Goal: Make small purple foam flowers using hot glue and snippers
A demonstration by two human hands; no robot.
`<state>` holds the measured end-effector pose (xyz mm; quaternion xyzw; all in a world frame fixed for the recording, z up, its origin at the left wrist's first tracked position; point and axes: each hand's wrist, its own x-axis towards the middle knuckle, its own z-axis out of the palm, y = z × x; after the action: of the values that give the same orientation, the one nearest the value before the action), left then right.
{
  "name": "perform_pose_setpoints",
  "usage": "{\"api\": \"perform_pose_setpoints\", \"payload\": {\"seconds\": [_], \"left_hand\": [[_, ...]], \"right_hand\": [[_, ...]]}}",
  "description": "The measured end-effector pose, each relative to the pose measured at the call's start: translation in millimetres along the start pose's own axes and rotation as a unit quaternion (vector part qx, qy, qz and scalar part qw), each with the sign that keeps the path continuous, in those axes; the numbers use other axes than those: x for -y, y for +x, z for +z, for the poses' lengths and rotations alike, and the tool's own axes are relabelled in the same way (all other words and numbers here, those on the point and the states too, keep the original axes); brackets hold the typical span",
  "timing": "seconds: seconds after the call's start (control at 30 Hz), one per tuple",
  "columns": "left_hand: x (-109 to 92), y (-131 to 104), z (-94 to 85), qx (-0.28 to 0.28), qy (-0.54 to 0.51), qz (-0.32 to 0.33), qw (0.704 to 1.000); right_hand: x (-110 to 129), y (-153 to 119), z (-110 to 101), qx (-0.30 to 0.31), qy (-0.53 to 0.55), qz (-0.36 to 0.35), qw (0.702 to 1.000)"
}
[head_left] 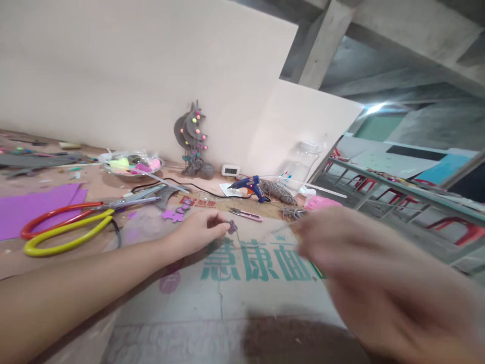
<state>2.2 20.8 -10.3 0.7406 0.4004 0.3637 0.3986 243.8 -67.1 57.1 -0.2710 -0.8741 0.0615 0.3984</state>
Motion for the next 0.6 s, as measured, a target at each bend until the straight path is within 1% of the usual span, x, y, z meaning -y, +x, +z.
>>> {"api": "perform_pose_setpoints", "payload": {"seconds": [0.03,0.07,0.1,0.17,0.2,0.27,0.3,0.37,0.5,0.6], "left_hand": [[-0.4,-0.2,0.0,-0.002,0.0,0.001,1.0],[-0.7,-0.3,0.1,-0.004,0.005,0.004,1.0],[-0.9,-0.4,0.2,-0.006,0.008,0.006,1.0],[-1.0,-0.6,0.5,-0.008,0.021,0.01,1.0],[-0.8,-0.7,0.7,-0.006,0.027,0.011,1.0],[-0.4,-1.0,0.8,0.001,0.039,0.013,0.999],[-0.3,-1.2,0.8,0.004,0.042,0.013,0.999],[-0.4,-1.6,0.5,0.007,0.042,0.01,0.999],[-1.4,-2.0,-0.4,-0.001,0.055,0.014,0.998],[-2.1,-2.0,-0.6,-0.007,0.073,0.023,0.997]], "right_hand": [[-9.6,23.8,7.1,-0.039,-0.006,0.001,0.999],[-21.1,38.9,18.3,-0.061,-0.011,0.031,0.998],[-33.5,46.2,31.6,-0.069,-0.012,0.087,0.994],[-56.9,44.4,57.2,-0.072,0.009,0.183,0.98],[-65.9,39.6,67.0,-0.055,0.023,0.225,0.973],[-75.8,30.6,78.1,-0.022,0.051,0.273,0.96],[-76.9,28.1,80.0,-0.007,0.061,0.282,0.958],[-73.9,27.3,79.9,0.013,0.068,0.274,0.959],[-63.6,31.0,79.3,0.049,0.05,0.227,0.971],[-61.2,30.6,81.4,0.07,0.046,0.202,0.976]]}}
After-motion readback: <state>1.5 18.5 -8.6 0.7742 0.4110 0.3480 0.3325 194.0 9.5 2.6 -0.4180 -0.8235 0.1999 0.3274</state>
